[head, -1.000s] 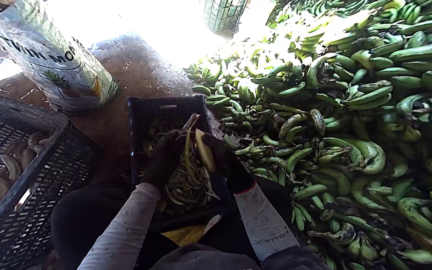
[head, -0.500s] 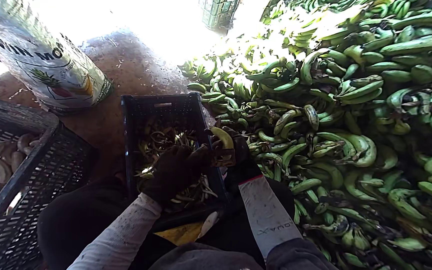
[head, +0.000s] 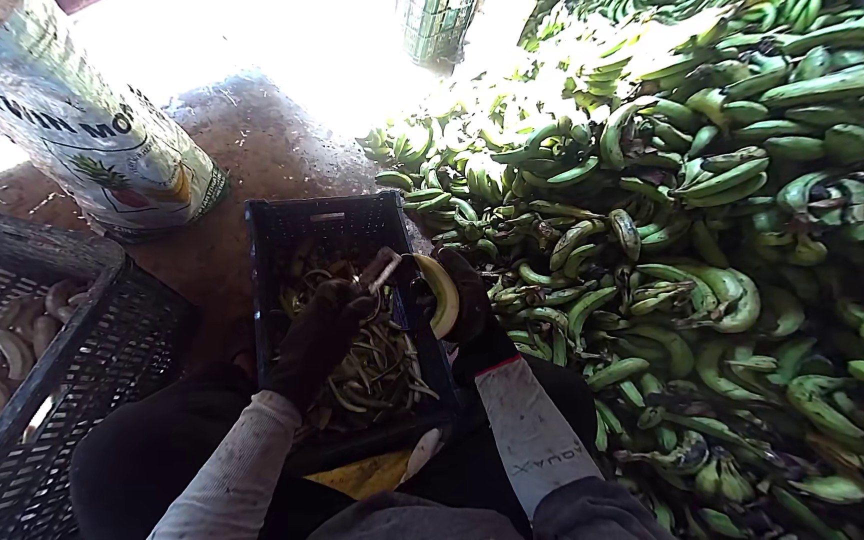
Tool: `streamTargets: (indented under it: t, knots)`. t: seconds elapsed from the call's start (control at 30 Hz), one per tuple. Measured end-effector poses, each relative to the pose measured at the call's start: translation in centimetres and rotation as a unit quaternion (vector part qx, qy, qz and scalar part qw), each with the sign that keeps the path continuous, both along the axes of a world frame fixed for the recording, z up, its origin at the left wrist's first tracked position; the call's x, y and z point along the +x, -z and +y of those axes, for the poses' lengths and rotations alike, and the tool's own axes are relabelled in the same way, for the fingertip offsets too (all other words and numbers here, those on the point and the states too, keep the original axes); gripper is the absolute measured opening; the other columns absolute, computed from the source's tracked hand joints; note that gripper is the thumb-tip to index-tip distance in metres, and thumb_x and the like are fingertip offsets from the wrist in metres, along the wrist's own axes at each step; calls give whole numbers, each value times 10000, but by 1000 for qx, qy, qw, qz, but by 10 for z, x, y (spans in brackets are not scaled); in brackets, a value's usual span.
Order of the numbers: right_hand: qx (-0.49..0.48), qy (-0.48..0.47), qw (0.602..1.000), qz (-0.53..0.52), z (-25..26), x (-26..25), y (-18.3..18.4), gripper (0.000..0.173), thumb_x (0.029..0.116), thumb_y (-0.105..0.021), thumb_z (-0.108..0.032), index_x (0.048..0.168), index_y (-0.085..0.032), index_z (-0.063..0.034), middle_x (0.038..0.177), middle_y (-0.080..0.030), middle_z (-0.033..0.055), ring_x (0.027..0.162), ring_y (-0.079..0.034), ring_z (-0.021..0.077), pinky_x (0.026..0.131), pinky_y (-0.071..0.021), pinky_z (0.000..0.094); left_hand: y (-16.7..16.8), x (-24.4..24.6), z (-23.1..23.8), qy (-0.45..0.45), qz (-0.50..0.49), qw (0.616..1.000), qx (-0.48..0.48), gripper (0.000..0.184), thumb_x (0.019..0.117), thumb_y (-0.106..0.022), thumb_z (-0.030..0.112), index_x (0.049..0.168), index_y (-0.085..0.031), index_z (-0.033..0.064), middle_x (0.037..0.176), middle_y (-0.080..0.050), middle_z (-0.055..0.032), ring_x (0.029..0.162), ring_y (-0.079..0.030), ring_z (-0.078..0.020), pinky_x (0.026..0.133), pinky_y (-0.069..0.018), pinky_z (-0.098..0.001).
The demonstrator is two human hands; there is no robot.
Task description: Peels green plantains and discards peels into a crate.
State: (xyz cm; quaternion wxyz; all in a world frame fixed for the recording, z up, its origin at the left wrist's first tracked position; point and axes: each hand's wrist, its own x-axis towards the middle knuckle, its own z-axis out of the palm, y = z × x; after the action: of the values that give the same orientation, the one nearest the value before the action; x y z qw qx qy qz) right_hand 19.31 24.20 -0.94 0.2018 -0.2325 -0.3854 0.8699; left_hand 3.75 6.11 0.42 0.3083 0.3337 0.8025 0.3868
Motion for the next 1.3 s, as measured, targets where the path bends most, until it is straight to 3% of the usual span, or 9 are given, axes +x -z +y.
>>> streamTargets:
  t: [0.1,0.23,0.47,0.6,0.87,1.0,1.13,1.2,1.3]
  knots:
    - [44,-5,999,20,12,10,5,341,1057,-406,-374,1123,-653,-149,784,-656,-3,601,-628,72,537,-569,257,5,14,-4,138,18,988,62,460,989,-607,505,1297,-624,163,1064,-708,-33,925,-687,-160,844,-577,-459]
    - [12,-13,1000,-23,9,10,8,324,1047,-406,-389,1070,-630,-158,744,-629,7,575,-608,87,520,-550,264,1,35,4,225,82,971,23,595,991,-559,564,1401,-591,134,1261,-658,-136,1134,-649,-286,987,-512,-525]
    - [115,-23,993,-14,-6,6,15,286,1065,-415,-274,1054,-645,-105,761,-654,7,638,-638,79,573,-567,242,14,15,19,28,129,991,2,437,1012,-615,423,1323,-625,116,1190,-672,-159,1080,-665,-345,923,-531,-589]
    - [141,15,988,-64,-2,14,13,357,1077,-379,-256,1147,-657,-44,786,-670,35,631,-630,91,564,-558,249,18,-22,4,-110,22,991,77,525,1012,-528,584,1334,-551,171,1065,-672,-110,873,-662,-267,757,-553,-532]
    - [-76,8,996,-42,-3,-10,34,435,1077,-309,-351,1020,-620,-53,699,-637,75,500,-615,128,415,-532,257,16,-6,-20,63,-83,994,41,443,1045,-513,491,1268,-617,123,1014,-693,-62,900,-672,-178,833,-565,-444]
    - [15,26,1000,-4,-20,-25,48,310,1056,-350,-209,1026,-633,-86,801,-687,25,681,-668,85,612,-585,253,24,16,-30,162,-146,971,99,433,1031,-560,443,1290,-607,100,1045,-684,-47,913,-663,-133,856,-565,-386]
    - [-12,-50,997,52,-31,-42,52,297,1013,-472,-287,1023,-687,-82,796,-700,42,664,-675,99,607,-588,261,39,8,-26,134,-58,989,34,497,1008,-596,463,1350,-584,102,1166,-675,-101,1066,-661,-226,954,-538,-469]
    - [-4,-81,996,43,-35,-47,53,315,1020,-445,-306,1014,-690,-108,763,-686,21,623,-652,81,572,-567,240,38,-5,-23,91,47,994,-28,498,1016,-583,427,1393,-594,102,1276,-647,-161,1201,-618,-332,1022,-486,-545]
    - [0,-39,999,-31,-37,-46,46,393,1074,-330,-262,1009,-651,-45,717,-666,65,549,-636,109,492,-560,253,39,-22,-26,-41,96,994,11,429,1009,-622,364,1344,-615,97,1234,-655,-171,1155,-637,-346,982,-512,-564]
